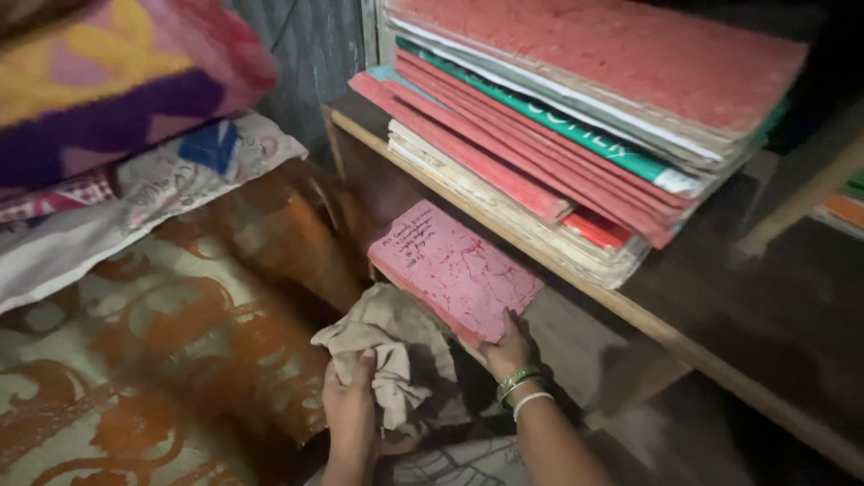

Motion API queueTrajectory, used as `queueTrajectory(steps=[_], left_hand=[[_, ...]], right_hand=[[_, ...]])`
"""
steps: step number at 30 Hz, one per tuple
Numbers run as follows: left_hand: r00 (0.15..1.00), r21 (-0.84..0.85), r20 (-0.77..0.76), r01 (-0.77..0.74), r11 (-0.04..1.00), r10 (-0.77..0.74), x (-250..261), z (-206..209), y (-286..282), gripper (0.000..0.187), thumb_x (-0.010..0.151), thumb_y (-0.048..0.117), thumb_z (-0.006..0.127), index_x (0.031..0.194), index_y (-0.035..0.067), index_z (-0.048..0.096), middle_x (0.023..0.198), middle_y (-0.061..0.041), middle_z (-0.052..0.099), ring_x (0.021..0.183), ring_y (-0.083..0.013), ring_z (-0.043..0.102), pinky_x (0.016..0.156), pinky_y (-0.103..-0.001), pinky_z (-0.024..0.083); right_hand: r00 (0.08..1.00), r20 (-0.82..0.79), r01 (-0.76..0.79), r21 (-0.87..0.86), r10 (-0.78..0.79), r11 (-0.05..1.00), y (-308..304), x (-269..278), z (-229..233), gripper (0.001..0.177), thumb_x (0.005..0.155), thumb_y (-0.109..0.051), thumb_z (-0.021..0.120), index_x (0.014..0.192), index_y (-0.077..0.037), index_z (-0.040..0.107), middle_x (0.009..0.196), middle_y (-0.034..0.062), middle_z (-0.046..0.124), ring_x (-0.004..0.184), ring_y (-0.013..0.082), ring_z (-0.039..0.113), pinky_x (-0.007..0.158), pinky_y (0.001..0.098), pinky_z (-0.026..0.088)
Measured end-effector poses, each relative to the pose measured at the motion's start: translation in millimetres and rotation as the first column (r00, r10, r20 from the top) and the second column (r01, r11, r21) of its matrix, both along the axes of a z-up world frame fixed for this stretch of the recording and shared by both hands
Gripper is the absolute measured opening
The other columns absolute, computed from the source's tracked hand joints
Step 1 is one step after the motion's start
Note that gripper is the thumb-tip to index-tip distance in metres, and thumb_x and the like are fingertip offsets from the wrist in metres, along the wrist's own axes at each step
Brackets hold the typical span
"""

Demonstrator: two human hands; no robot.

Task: The person wipes the covers of several notebooks with a cloth, handling them one at a time. They pick up each notebook from a wooden shelf, wipe the front and back covers, and place it back on the shelf.

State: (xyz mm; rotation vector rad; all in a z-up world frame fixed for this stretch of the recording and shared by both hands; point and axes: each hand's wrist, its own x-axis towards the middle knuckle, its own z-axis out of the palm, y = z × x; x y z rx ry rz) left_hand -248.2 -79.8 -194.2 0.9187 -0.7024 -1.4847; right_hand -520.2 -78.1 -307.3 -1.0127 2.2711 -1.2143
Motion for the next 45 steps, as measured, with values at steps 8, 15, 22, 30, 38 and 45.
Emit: queueTrajectory(steps=[8,15,22,30,38,45], left_hand=[[0.985,-0.094,0.134,-0.092,0.991,0.104,12.6,32.1,31.0,0.027,0.093,0.017,0.069,0.114,0.0,0.068,0.103,-0.006,0.073,0.089,-0.0159,0.067,0.079,-0.031,0.053],[0.994,-0.326,0.013,-0.098,0.94,0.108,1.6,156.4,58.1,0.031,0.09,0.013,0.068,0.119,0.002,0.066,0.108,-0.005,0.074,0.094,-0.014,0.07,0.082,-0.03,0.055],[0.975,-0.659,0.209,0.084,0.748,0.075,-28.0,303.4,75.5,0.026,0.091,0.016,0.072,0.112,0.001,0.068,0.099,-0.007,0.073,0.087,-0.0146,0.067,0.078,-0.029,0.054],[0.847,-0.83,0.437,0.251,0.497,0.302,-97.4,359.1,34.0,0.026,0.091,0.016,0.074,0.109,0.0,0.064,0.1,-0.015,0.071,0.092,-0.0295,0.068,0.083,-0.039,0.053],[0.481,-0.746,0.609,0.618,0.249,0.631,-144.5,319.3,25.1,0.049,0.067,0.007,0.073,0.116,0.008,0.065,0.127,-0.019,0.062,0.115,-0.0511,0.052,0.099,-0.053,0.044],[0.401,-0.669,0.711,0.637,0.383,0.577,-146.5,321.4,29.0,0.047,0.075,0.007,0.07,0.122,0.009,0.062,0.131,-0.019,0.058,0.123,-0.0505,0.049,0.102,-0.054,0.044]], right_hand=[[1.0,0.002,-0.019,-0.438,0.022,0.899,61.3,50.4,96.4,0.066,0.078,0.004,0.074,0.141,-0.004,0.057,0.125,0.0068,0.067,0.113,0.0163,0.065,0.093,0.0314,0.052],[0.882,0.274,-0.13,-0.641,0.384,0.756,130.9,91.6,268.9,0.029,0.094,-0.004,0.066,0.123,-0.004,0.072,0.11,0.0034,0.077,0.099,0.0104,0.069,0.085,0.0249,0.057],[0.958,-0.286,-0.187,-0.667,-0.016,0.721,173.9,55.2,413.6,0.025,0.091,-0.009,0.072,0.115,-0.004,0.078,0.104,0.0087,0.073,0.087,0.0157,0.068,0.077,0.029,0.056],[1.0,-0.004,-0.003,-0.601,0.001,0.8,144.4,-61.5,441.7,0.032,0.086,-0.015,0.075,0.115,-0.004,0.067,0.101,0.004,0.067,0.091,0.0137,0.065,0.08,0.0307,0.055],[0.735,0.578,0.165,-0.661,0.356,0.732,105.8,-106.2,417.8,0.008,0.092,-0.015,0.07,0.096,-0.008,0.066,0.089,0.001,0.063,0.081,0.0136,0.06,0.076,0.0334,0.056],[0.74,0.597,0.153,-0.599,0.311,0.786,90.2,-116.5,422.1,0.013,0.093,-0.013,0.072,0.085,-0.006,0.064,0.073,0.0023,0.06,0.065,0.0145,0.056,0.059,0.0306,0.046]])
